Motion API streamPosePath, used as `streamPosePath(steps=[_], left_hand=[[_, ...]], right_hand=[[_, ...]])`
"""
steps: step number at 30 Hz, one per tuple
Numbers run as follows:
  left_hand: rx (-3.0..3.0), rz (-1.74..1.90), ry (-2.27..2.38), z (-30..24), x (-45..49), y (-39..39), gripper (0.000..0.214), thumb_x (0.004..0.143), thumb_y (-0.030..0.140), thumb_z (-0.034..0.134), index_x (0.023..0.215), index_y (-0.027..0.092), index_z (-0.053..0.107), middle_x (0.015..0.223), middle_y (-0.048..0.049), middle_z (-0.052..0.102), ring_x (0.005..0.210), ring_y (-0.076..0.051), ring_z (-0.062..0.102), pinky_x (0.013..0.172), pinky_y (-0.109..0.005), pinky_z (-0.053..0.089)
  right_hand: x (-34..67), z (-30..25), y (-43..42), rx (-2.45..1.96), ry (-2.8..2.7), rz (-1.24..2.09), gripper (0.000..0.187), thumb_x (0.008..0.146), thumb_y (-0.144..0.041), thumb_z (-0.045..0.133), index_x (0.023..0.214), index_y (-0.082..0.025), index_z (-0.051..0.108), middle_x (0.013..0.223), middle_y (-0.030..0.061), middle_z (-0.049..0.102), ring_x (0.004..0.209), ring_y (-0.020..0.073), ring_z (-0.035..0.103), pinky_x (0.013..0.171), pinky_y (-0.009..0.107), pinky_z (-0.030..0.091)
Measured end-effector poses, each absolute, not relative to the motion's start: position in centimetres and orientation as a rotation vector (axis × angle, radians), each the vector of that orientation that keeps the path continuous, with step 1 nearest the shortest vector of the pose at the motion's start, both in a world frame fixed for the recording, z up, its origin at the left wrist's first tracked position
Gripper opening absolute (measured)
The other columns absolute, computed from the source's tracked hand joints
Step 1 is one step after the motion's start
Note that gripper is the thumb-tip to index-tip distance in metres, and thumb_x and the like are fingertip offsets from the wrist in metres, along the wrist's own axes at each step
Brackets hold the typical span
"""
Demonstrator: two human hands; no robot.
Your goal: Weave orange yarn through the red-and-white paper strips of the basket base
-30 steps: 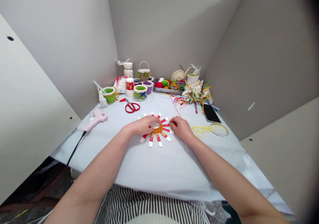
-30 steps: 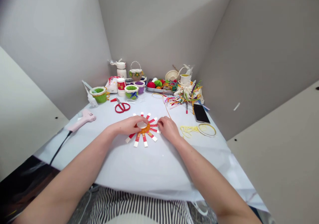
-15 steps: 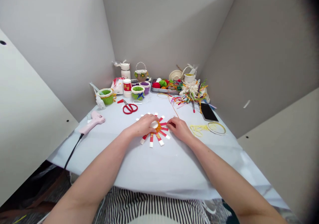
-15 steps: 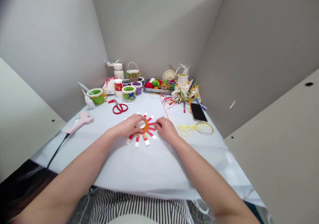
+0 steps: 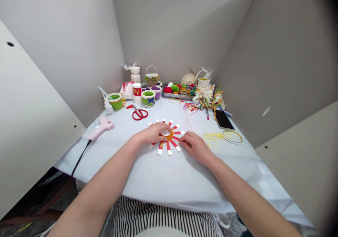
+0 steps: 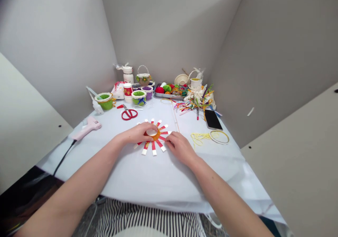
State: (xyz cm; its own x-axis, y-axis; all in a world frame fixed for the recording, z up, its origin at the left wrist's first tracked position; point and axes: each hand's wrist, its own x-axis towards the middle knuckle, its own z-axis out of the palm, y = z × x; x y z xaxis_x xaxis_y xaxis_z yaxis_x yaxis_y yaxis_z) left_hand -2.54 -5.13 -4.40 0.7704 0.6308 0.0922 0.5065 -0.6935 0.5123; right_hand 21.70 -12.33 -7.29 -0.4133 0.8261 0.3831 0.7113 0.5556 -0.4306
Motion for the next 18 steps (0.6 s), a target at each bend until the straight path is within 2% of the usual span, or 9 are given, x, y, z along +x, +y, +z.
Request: streamPosePath(steps=[10, 15, 18], left_hand=[[2.435, 0.360, 0.929, -4.4, -2.4, -5.2, 0.036, 0.080, 0.019, 0.068, 0.115, 0.024, 0.064, 0.129, -0.0056, 0.062, 0.121, -0.027, 0.054, 0.104, -0.040, 0.041], [2.434, 0.378, 0.898, -4.5, -2.4, -5.2, 0.035, 0.081, 0.021, 0.068, 0.115, 0.023, 0.064, 0.127, -0.0055, 0.062, 0.118, -0.026, 0.056, 0.103, -0.038, 0.042], [2.454, 0.367, 0.878, -4.5, -2.5, -5.1, 0.035, 0.080, 0.021, 0.069, 0.115, 0.022, 0.064, 0.126, -0.0059, 0.063, 0.117, -0.026, 0.056, 0.102, -0.037, 0.043]], right_hand=[[22.2, -8.0, -16.1, -1.030, -2.496, -0.044, 0.022, 0.095, -0.012, 0.047, 0.093, -0.017, 0.068, 0.087, 0.0092, 0.063, 0.084, 0.0204, 0.057, 0.074, 0.032, 0.047], [22.4, -7.7, -15.6, -1.257, -2.397, -0.104, 0.021, 0.094, -0.012, 0.049, 0.086, -0.017, 0.068, 0.084, 0.0094, 0.063, 0.081, 0.0210, 0.056, 0.072, 0.032, 0.046], [22.2, -7.1, -14.0, -1.372, -2.328, -0.022, 0.016, 0.092, -0.014, 0.054, 0.087, -0.018, 0.068, 0.087, 0.0081, 0.064, 0.084, 0.0208, 0.058, 0.076, 0.031, 0.046]])
